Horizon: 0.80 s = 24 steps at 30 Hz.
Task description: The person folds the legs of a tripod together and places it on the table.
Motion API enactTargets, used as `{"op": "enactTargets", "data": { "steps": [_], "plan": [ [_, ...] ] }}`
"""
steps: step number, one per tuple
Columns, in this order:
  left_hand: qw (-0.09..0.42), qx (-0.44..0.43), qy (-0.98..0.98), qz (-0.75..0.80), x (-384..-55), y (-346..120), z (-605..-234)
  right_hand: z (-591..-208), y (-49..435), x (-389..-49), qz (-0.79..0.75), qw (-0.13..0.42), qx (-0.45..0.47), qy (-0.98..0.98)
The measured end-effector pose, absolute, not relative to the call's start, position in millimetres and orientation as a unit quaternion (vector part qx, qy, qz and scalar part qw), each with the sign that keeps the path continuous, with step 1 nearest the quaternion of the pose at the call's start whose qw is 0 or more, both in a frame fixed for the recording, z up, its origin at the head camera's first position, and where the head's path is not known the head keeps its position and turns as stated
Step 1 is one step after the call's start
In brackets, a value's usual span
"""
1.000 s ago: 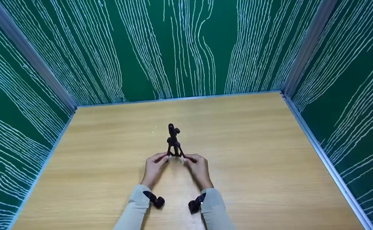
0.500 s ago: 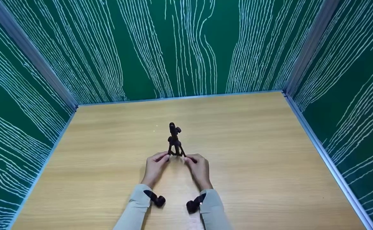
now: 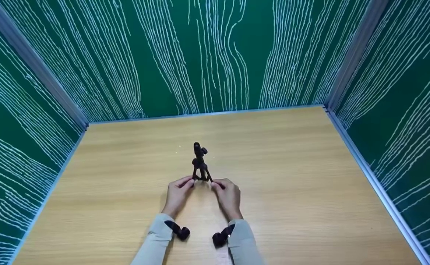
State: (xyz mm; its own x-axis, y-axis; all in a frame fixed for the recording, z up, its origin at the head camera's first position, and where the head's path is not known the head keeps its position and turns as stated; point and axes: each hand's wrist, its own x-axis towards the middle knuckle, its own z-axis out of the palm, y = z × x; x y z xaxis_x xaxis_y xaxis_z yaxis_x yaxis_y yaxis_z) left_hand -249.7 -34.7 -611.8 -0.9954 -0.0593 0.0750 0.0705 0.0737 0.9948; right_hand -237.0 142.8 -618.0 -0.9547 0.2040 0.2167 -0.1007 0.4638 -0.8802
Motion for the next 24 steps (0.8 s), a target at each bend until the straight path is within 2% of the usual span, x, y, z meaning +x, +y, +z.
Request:
{"op": "enactTargets", "data": {
  "steps": [5,14,24],
  "plan": [
    [0.045,-0.002,-0.727,-0.686,-252.1,-35.4,-616.6,-618.1,141.8,-236.8,0.509,0.156,-0.031,-0.846],
    [0.083,-0.011,-0.739,-0.668,-255.2,-33.5,-619.9,-617.3,138.8,-237.4,0.497,0.171,-0.033,-0.85],
    [0.063,-0.005,-0.731,-0.679,-253.9,-35.0,-618.1,-615.9,136.4,-237.6,0.494,0.159,-0.052,-0.854]
  ]
}}
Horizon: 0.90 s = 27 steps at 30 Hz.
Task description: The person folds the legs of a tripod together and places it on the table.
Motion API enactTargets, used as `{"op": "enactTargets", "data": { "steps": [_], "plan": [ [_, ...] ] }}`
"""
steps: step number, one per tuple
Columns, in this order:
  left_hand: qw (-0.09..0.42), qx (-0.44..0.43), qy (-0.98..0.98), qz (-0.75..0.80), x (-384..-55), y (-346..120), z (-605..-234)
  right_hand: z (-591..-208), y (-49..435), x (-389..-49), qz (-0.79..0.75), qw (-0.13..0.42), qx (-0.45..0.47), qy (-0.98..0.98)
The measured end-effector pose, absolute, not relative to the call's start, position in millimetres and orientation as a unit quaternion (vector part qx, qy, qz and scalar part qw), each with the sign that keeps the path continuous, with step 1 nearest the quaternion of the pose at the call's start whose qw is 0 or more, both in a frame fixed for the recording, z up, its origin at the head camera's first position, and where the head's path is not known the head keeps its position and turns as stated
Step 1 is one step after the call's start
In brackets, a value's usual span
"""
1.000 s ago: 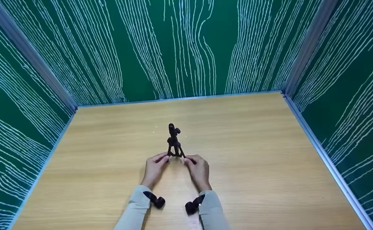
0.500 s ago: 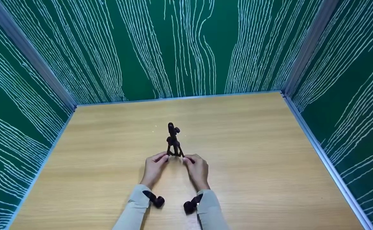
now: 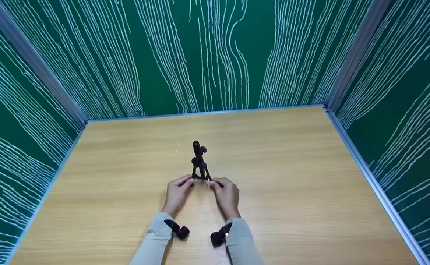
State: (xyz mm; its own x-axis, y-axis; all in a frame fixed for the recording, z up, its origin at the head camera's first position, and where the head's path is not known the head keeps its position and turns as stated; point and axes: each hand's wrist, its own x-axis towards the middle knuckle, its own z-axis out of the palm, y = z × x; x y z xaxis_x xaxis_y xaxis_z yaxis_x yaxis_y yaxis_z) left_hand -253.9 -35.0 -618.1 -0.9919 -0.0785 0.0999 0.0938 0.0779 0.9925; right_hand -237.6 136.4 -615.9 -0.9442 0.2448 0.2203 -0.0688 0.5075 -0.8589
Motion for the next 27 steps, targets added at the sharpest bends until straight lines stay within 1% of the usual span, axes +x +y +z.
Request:
{"op": "enactTargets", "data": {
  "steps": [6,12,18,27],
  "plan": [
    [0.058,-0.003,-0.728,-0.683,-252.8,-34.9,-617.8,-614.6,134.9,-236.9,0.497,0.153,-0.062,-0.852],
    [0.058,0.0,-0.735,-0.675,-252.6,-35.1,-617.7,-614.5,134.0,-237.2,0.498,0.158,-0.066,-0.85],
    [0.071,-0.012,-0.734,-0.676,-251.6,-35.4,-617.2,-613.8,133.0,-237.9,0.51,0.153,-0.074,-0.843],
    [0.069,-0.008,-0.735,-0.674,-254.1,-34.8,-617.6,-612.3,131.9,-239.5,0.511,0.159,-0.075,-0.841]
  ]
}}
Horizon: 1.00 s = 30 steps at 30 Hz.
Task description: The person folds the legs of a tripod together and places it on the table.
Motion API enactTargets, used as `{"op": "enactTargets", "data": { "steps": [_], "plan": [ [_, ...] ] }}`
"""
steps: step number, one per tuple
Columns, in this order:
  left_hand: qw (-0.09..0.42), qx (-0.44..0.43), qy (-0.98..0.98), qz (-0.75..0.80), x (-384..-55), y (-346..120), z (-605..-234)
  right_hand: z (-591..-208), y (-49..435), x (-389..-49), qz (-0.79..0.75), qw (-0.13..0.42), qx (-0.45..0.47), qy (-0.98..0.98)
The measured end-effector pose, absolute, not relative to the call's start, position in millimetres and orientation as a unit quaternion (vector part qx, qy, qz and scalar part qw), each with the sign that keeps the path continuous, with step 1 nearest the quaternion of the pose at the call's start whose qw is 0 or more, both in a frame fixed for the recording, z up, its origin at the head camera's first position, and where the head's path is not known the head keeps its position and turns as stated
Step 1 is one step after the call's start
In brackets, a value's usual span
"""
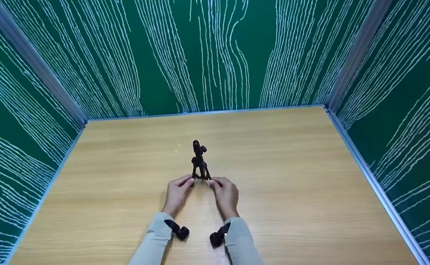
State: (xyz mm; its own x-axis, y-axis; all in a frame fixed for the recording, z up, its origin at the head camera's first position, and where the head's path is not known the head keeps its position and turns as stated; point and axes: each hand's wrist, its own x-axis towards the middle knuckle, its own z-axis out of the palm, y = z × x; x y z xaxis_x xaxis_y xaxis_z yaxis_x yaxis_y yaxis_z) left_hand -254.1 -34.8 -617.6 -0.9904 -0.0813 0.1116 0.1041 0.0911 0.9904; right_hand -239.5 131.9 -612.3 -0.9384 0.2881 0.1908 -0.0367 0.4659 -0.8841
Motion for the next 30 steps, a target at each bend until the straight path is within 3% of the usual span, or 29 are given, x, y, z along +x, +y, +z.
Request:
{"op": "enactTargets", "data": {
  "steps": [8,19,30],
  "plan": [
    [0.062,0.0,-0.735,-0.675,-255.9,-33.5,-620.0,-611.5,132.6,-240.5,0.514,0.138,-0.079,-0.843],
    [0.07,-0.012,-0.749,-0.659,-253.2,-35.2,-618.0,-616.0,127.3,-239.7,0.48,0.197,-0.048,-0.853],
    [0.074,-0.011,-0.737,-0.672,-255.5,-31.1,-619.5,-617.5,128.8,-239.5,0.489,0.195,-0.034,-0.85]
  ]
}}
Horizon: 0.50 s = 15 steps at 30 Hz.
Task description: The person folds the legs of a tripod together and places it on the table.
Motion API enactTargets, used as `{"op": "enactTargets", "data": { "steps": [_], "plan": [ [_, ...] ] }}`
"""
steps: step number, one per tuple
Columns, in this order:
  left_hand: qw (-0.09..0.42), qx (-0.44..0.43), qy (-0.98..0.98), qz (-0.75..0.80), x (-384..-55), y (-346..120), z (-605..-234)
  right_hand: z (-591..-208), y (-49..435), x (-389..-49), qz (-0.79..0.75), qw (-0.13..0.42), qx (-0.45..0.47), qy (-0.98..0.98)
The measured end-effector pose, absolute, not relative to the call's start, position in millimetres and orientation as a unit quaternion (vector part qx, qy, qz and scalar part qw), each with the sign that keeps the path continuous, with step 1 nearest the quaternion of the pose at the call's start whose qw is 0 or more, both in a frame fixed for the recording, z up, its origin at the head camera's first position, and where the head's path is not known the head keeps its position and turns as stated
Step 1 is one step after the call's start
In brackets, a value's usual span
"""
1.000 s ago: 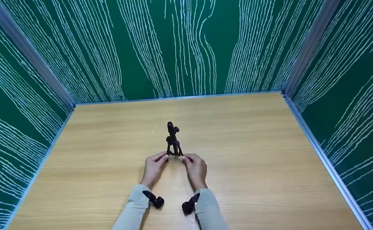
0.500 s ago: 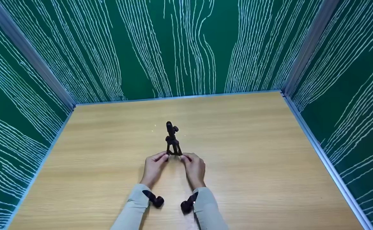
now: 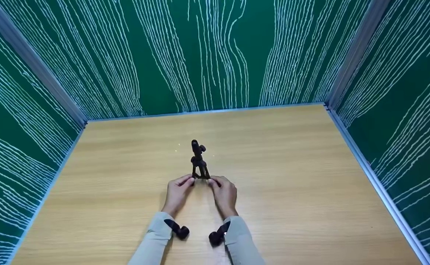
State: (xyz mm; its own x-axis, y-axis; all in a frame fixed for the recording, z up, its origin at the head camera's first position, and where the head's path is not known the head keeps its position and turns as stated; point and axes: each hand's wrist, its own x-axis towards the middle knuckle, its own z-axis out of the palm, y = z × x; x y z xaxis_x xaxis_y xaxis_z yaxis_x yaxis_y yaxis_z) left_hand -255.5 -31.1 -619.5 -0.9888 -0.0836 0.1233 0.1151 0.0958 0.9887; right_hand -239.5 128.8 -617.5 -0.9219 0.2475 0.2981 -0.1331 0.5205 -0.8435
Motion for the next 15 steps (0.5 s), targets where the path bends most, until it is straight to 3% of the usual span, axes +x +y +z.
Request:
{"op": "enactTargets", "data": {
  "steps": [15],
  "plan": [
    [0.06,-0.003,-0.733,-0.677,-253.9,-33.7,-617.9,-617.9,129.4,-237.5,0.507,0.171,-0.039,-0.844]
  ]
}}
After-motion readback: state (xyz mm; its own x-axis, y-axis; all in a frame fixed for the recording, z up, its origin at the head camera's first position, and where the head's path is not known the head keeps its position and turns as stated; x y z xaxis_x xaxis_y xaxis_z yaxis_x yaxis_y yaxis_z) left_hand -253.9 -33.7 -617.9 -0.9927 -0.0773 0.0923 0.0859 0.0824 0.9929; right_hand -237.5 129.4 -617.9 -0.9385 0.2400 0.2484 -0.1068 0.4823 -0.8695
